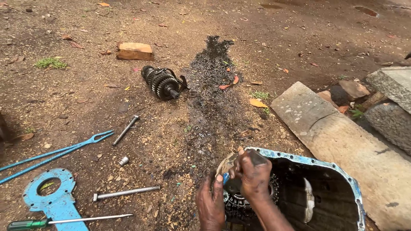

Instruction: Cleaning and scraping the inner surface of a large metal gearbox housing using a hand tool.

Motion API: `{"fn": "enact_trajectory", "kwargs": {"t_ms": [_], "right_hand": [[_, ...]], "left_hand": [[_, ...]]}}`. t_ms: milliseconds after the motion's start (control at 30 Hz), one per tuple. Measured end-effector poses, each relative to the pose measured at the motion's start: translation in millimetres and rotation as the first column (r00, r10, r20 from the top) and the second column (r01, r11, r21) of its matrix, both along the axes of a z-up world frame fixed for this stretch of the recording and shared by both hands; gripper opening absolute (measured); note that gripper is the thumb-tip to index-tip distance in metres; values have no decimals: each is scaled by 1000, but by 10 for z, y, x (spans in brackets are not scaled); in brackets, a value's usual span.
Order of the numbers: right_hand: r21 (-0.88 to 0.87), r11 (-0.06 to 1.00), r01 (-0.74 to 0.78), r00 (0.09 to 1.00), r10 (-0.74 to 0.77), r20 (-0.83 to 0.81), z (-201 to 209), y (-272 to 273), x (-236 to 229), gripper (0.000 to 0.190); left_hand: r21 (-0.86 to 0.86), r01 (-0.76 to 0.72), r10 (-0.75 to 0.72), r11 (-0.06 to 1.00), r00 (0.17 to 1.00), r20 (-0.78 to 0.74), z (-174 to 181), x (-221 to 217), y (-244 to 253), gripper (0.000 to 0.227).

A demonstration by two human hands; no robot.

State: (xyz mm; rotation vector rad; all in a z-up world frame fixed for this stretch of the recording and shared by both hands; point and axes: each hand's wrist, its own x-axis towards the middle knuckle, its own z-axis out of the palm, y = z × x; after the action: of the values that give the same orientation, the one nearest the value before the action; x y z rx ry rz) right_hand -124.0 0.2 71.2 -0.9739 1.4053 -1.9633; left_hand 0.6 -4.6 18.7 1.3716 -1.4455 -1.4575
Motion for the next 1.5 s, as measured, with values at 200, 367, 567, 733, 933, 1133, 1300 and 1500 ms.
{"fn": "enact_trajectory", "kwargs": {"t_ms": [200,367,567,733,933,1133,1300,1500], "right_hand": [[-158,982,105,990,-88,113,69,-158,-290,39],[-136,991,5,999,-1,33,-4,-79,-254,36],[-76,997,0,1000,-1,-2,-163,-106,-37,42],[-195,979,64,974,-19,225,58,-146,-214,34],[-13,998,-68,995,69,68,9,-185,-237,41],[129,992,3,976,25,-216,4,-160,-31,38],[64,992,109,968,-121,222,78,-331,-65,21],[-97,961,257,946,-230,229,292,-323,-223,28]], "left_hand": [[-49,-14,19,999,994,112,-186,-66,-76,86],[67,1,-4,998,999,47,-29,-62,5,87],[65,-19,15,998,998,69,-126,-25,-70,90],[-30,-53,54,998,997,53,-143,-28,-51,91],[7,-8,8,1000,1000,17,-58,-28,-71,87],[135,37,-37,990,999,3,21,-23,-62,76],[-32,-54,55,998,998,32,-152,-53,-77,76],[-5,-55,55,998,997,60,-106,-54,-77,85]]}}
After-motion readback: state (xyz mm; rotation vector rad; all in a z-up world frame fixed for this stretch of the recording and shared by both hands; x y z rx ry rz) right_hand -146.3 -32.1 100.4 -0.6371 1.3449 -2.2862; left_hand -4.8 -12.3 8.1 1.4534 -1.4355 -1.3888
